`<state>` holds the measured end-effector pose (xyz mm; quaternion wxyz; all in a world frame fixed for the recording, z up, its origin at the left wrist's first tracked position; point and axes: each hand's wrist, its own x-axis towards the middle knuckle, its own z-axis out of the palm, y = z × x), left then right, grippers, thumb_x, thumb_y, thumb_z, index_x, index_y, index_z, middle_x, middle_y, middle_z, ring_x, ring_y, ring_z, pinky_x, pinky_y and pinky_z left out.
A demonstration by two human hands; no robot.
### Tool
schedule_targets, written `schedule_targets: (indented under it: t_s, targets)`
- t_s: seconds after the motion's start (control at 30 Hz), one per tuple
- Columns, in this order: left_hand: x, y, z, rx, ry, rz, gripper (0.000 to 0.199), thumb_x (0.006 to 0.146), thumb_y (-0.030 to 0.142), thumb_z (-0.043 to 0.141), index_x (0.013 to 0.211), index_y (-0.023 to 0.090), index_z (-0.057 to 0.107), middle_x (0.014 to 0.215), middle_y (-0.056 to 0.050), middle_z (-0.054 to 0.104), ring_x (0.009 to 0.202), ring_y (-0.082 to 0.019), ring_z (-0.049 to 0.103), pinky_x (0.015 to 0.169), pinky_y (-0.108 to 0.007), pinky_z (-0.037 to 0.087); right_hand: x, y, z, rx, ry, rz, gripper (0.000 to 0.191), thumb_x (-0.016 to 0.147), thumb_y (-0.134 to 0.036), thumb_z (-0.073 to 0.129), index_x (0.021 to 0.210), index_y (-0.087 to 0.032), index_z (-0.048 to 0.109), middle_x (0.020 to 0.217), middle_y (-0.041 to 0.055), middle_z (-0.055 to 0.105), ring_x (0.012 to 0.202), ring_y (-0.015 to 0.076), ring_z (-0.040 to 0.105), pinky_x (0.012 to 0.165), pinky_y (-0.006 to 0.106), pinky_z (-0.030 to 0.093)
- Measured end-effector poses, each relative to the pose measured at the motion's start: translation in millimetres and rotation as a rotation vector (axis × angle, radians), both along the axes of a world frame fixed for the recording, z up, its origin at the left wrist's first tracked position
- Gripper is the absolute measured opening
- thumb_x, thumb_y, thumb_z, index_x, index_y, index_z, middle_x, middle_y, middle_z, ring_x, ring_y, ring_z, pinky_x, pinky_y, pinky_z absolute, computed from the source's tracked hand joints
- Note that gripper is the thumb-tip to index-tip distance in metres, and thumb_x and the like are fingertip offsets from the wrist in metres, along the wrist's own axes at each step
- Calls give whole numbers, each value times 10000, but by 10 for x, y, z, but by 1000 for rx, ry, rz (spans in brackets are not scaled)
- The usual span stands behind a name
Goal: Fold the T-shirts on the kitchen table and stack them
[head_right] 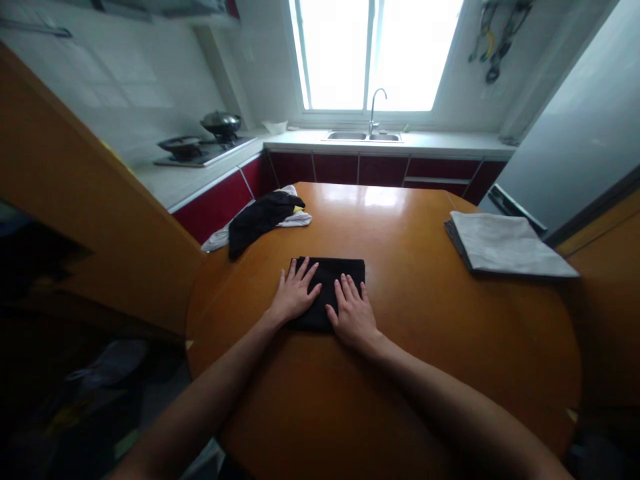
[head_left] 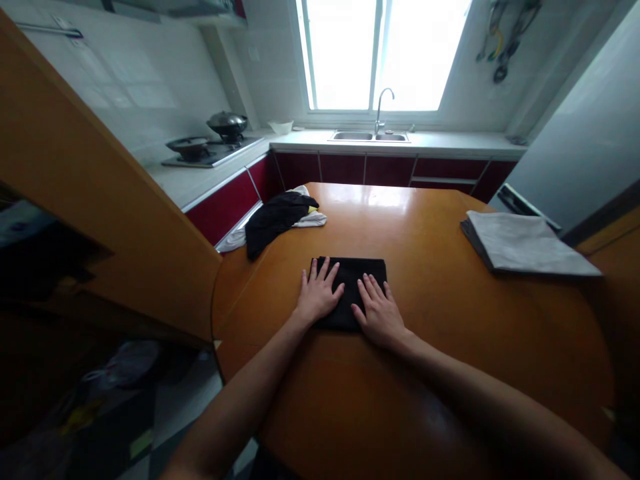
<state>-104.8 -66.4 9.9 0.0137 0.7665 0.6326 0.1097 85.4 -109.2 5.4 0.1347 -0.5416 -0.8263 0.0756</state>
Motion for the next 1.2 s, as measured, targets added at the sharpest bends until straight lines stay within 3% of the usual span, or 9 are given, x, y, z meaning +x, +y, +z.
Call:
schedule_targets:
  t_s: [0.2, 0.4, 0.5, 0.57, 0.7, 0.8, 0.87, 1.03, 1.2]
  targets:
    - [-210, 165, -58, -101, -103, 45, 676, 1013, 580, 332, 1601, 260, 232, 1672, -59, 162, 1546, -326, 77, 1194, -658, 120, 45, 17, -56, 7, 2, -23, 695, 1000, -489, 360, 1560, -79, 330, 1646, 155, 201, 1540, 264, 148, 1241, 478, 57]
    - [-577, 411, -77, 82, -430, 198, 569, 1020, 403, 400, 1491, 87, 443, 1552, -200, 423, 1468, -297, 356, 1193, -455, 297, 48, 5, 35, -36, 109, -20, 677, 998, -484, 382, 1552, -97, 354, 1648, 146, 214, 1539, 266, 151, 1243, 501, 67]
    - [-736, 416, 58, 34, -618, 281, 504, 972, 340, 500, 1402, 81, 544, 1361, -208, 614, 1269, -286, 583, 1090, -408, 426, 227, 59, 124, 0, 313, -71, 642, 989, -458, 406, 1515, -89, 419, 1619, 158, 316, 1511, 276, 248, 1231, 485, 187]
    - [-806, 369, 152, -83, -697, 314, 460, 925, 343, 579, 1301, 82, 621, 1156, -184, 717, 1051, -272, 691, 935, -379, 524, 401, 135, 168, -12, 478, -154, 595, 962, -415, 464, 1459, -88, 493, 1531, 185, 458, 1425, 289, 409, 1175, 459, 327]
    - [-824, 281, 254, -352, -785, 284, 407, 786, 415, 745, 1031, 91, 718, 780, -82, 730, 677, -200, 685, 607, -276, 522, 671, 288, 199, -332, 679, -289, 413, 896, -284, 576, 1255, -89, 640, 1144, 177, 711, 967, 244, 703, 833, 349, 566]
    - [-780, 308, 270, -505, -811, 303, 368, 656, 413, 847, 834, 115, 723, 651, -29, 674, 584, -156, 622, 526, -230, 446, 707, 341, 207, -598, 717, -286, 268, 878, -257, 620, 1077, -89, 685, 868, 111, 735, 670, 175, 683, 549, 247, 526]
    - [-751, 359, 270, -520, -797, 326, 337, 606, 387, 877, 724, 125, 701, 570, -8, 629, 523, -138, 572, 486, -222, 401, 684, 367, 215, -654, 682, -280, 194, 872, -261, 636, 956, -94, 688, 742, 76, 708, 579, 148, 646, 470, 213, 474]
    - [-642, 408, 325, -534, -793, 346, 326, 575, 348, 894, 662, 146, 654, 546, 2, 612, 504, -137, 556, 460, -216, 376, 623, 466, 221, -618, 576, -318, 171, 838, -219, 637, 700, -120, 645, 561, 50, 636, 525, 155, 634, 446, 205, 432]
    - [-517, 291, 484, -480, -778, 314, 337, 642, 347, 854, 773, 151, 614, 681, -26, 667, 593, -163, 626, 488, -217, 421, 549, 488, 274, -515, 540, -358, 125, 706, -165, 706, 637, -156, 603, 620, 45, 659, 610, 170, 652, 473, 206, 368]
